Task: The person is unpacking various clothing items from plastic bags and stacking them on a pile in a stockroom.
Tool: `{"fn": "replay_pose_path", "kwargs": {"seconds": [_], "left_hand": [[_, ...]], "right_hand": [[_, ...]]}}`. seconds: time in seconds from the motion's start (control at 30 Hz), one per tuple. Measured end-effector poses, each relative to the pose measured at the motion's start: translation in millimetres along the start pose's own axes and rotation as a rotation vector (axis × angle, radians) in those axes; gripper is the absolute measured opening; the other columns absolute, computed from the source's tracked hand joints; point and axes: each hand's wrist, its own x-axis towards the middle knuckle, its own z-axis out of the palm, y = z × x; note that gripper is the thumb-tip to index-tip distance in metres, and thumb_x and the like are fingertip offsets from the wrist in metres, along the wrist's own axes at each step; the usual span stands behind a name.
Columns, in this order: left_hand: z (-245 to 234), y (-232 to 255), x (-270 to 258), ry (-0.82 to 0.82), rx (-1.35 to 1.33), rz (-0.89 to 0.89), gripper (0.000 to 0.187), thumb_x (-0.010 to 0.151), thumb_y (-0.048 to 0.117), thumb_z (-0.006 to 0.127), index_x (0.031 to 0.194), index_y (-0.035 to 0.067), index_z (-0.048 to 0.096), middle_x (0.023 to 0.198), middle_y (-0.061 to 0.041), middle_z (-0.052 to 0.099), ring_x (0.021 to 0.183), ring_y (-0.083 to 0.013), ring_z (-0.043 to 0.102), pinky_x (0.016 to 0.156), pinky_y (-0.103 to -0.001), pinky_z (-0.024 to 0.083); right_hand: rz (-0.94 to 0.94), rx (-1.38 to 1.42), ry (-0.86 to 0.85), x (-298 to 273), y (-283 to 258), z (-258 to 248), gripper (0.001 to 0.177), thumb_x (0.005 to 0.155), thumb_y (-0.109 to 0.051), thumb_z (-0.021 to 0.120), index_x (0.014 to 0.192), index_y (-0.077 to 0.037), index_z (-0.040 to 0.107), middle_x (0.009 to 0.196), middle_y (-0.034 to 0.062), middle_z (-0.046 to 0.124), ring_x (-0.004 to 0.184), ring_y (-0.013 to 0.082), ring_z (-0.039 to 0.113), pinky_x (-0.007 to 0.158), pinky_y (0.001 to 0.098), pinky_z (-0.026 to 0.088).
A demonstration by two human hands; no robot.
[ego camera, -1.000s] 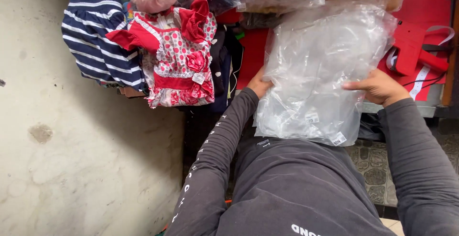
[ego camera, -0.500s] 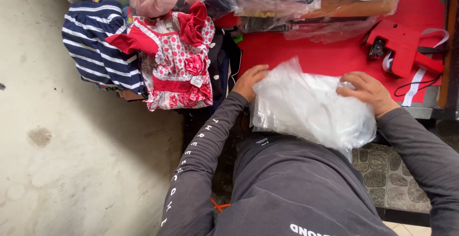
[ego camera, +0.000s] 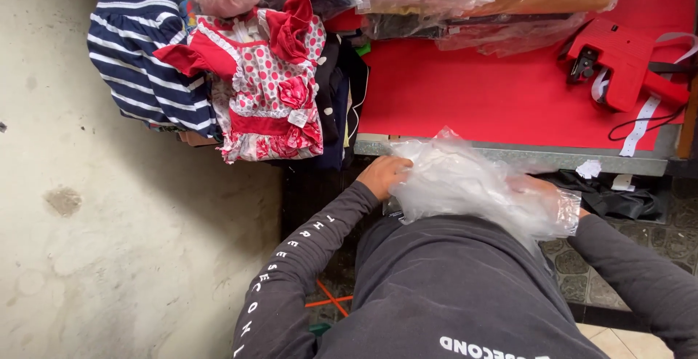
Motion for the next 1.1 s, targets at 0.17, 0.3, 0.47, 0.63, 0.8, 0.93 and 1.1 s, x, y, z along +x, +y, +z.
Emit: {"fn": "replay_pose_path", "kwargs": {"seconds": [0.17,0.3,0.47,0.63,0.8,0.93,1.1], "left_hand": [[-13,-6,16,0.479,-0.171,0.529,0.015,0.099,0.040,0.066,0.105,0.027,0.072,0.115,0.011,0.065,0.106,-0.0120,0.067,0.098,-0.031,0.048],[-83,63,25,0.291,-0.927,0.176,0.022,0.106,0.019,0.052,0.108,0.015,0.074,0.108,0.000,0.063,0.104,-0.0125,0.055,0.105,-0.031,0.040],[-113,45,44,0.576,0.014,0.585,0.047,0.082,0.007,0.080,0.127,0.007,0.063,0.158,-0.014,0.038,0.132,-0.0388,0.057,0.112,-0.049,0.049],[-123,28,54,0.600,0.178,0.346,0.072,0.090,-0.015,0.045,0.147,0.028,0.053,0.164,-0.012,0.035,0.144,-0.0367,0.044,0.121,-0.052,0.036],[-140,94,54,0.624,-0.386,0.297,0.062,0.108,0.047,0.047,0.158,0.011,0.036,0.163,-0.015,0.041,0.153,-0.0300,0.039,0.127,-0.047,0.033],[-116,69,103,0.254,-0.104,-0.223,0.120,0.075,0.072,0.068,0.161,0.020,0.005,0.171,-0.023,0.008,0.155,-0.0499,0.013,0.122,-0.059,0.018],[-107,66,96,0.101,-0.257,-0.527,0.147,0.053,0.077,0.073,0.161,-0.002,0.011,0.167,-0.022,0.024,0.151,-0.0373,0.031,0.120,-0.047,0.033]], "right_hand": [[-0.233,-0.049,0.029,-35,-152,228,0.043,0.090,-0.005,0.070,0.132,-0.003,0.065,0.123,0.0159,0.069,0.102,0.0287,0.067,0.091,0.0392,0.055],[-0.384,-0.073,0.060,-88,-142,140,0.041,0.089,-0.006,0.072,0.129,-0.004,0.064,0.120,0.0126,0.069,0.103,0.0244,0.068,0.093,0.0365,0.056],[-0.614,-0.098,0.108,-87,-121,-16,0.038,0.089,-0.008,0.074,0.125,-0.005,0.063,0.117,0.0085,0.068,0.104,0.0192,0.068,0.097,0.0330,0.058],[-2.031,-1.522,0.236,-7,-119,-77,0.029,0.103,-0.013,0.048,0.124,-0.010,0.067,0.133,0.0237,0.062,0.110,0.0429,0.068,0.093,0.0540,0.062],[-1.995,-1.657,0.343,-3,-114,-77,0.034,0.099,-0.001,0.060,0.125,-0.019,0.070,0.132,0.0176,0.065,0.114,0.0338,0.070,0.104,0.0439,0.062],[-1.315,-1.572,0.195,-30,-133,-69,0.105,0.064,0.002,0.071,0.160,-0.013,0.032,0.166,0.0215,0.032,0.140,0.0366,0.042,0.112,0.0452,0.041],[-0.240,-0.952,0.239,-101,-137,-56,0.106,0.088,-0.017,0.069,0.169,-0.018,0.000,0.160,0.0230,0.039,0.150,0.0283,0.037,0.115,0.0439,0.037]]}}
